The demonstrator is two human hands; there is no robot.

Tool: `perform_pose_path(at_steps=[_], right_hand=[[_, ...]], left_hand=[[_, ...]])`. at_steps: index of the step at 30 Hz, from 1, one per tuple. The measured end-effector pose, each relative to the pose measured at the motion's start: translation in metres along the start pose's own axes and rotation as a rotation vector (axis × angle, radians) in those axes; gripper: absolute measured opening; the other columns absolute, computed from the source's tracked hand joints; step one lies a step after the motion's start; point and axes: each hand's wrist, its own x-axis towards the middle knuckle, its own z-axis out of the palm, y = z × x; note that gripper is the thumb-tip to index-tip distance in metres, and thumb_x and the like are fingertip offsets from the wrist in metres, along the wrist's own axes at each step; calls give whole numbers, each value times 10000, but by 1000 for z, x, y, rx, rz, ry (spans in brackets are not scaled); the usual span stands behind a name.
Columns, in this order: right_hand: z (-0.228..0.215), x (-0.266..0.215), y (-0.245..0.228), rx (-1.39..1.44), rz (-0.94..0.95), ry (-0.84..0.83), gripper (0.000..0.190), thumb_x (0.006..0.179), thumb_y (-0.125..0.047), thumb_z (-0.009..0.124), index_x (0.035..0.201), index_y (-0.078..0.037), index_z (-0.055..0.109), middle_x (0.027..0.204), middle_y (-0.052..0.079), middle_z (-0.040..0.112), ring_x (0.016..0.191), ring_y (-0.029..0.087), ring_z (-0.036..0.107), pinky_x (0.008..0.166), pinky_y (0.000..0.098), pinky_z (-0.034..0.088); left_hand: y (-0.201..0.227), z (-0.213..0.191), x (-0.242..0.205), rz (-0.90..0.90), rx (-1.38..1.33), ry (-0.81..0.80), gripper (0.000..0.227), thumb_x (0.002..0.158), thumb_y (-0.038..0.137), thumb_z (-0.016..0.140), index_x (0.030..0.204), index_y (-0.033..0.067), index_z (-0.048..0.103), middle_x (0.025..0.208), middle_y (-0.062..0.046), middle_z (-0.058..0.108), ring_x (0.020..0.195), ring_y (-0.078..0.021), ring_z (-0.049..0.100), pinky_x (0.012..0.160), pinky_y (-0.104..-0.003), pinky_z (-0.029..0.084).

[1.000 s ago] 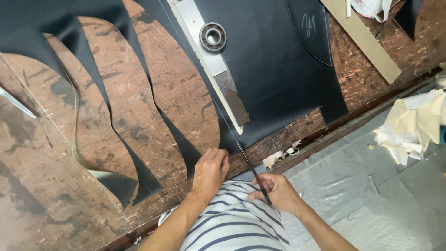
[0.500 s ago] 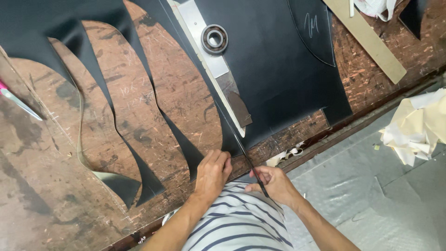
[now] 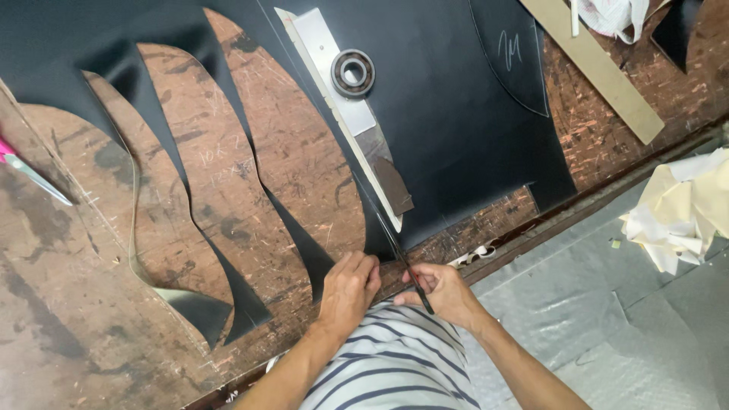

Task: The person places paper templates onto a large sheet of black fabric and traces around them using chalk. They then use shears to cut the fabric following the traced lines and the edges of the templates.

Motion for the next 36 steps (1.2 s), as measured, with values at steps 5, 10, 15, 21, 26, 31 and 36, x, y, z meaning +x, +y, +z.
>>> perform_pose_path(at_steps=[5, 10, 15, 21, 26, 31, 36], right_hand=[[-1, 4, -2, 22, -8, -34, 420, 661, -254, 952, 939, -24, 737, 683, -52, 689, 611, 30, 591, 569, 201, 483], [0, 19, -13, 49, 8, -26, 395, 676, -226, 933, 957, -27, 740, 705, -37, 678, 626, 41, 575, 575, 211, 479], [-1, 17, -29, -13, 18, -16, 389, 689, -218, 944, 945, -8, 741, 685, -18, 662, 615, 52, 554, 569, 213, 456], [2, 30, -42, 6, 32, -8, 385, 674, -208, 933, 952, -28, 736, 680, -49, 666, 597, 36, 565, 537, 208, 450], [2, 38, -46, 69, -31, -12, 378, 698, -213, 933, 942, -17, 721, 677, -69, 599, 600, 27, 491, 528, 214, 389], [3, 37, -49, 33, -10, -19, 356, 705, -224, 930, 923, -27, 730, 666, -62, 641, 605, 13, 550, 552, 185, 447], [4, 50, -58, -18, 5, 19, 354, 696, -224, 939, 929, -44, 741, 644, -68, 559, 571, 28, 459, 507, 206, 358]], left_hand=[[-2, 0, -1, 0, -14, -9, 97, 826, 39, 711, 913, 27, 670, 865, -113, 625, 848, -308, 627, 755, -424, 521], [-4, -3, 1, 5, -33, -34, 104, 818, 41, 714, 910, 21, 669, 867, -122, 622, 852, -319, 621, 757, -428, 520], [-4, -4, 3, 21, -34, -15, 106, 818, 43, 719, 911, 22, 674, 860, -125, 616, 845, -322, 615, 760, -427, 522], [-8, -2, 1, 10, -45, -40, 108, 826, 36, 719, 924, 23, 674, 871, -116, 617, 848, -304, 623, 765, -415, 529], [-7, -6, 2, 13, -57, -69, 166, 771, 22, 735, 924, 25, 672, 889, -112, 628, 857, -304, 626, 772, -416, 530], [-8, -5, 1, 25, -46, -86, 183, 744, 31, 745, 914, 31, 676, 866, -111, 619, 851, -310, 617, 762, -427, 524], [-11, -2, 1, 14, -40, -75, 133, 783, 27, 740, 905, 22, 687, 844, -112, 608, 827, -301, 613, 742, -420, 526]])
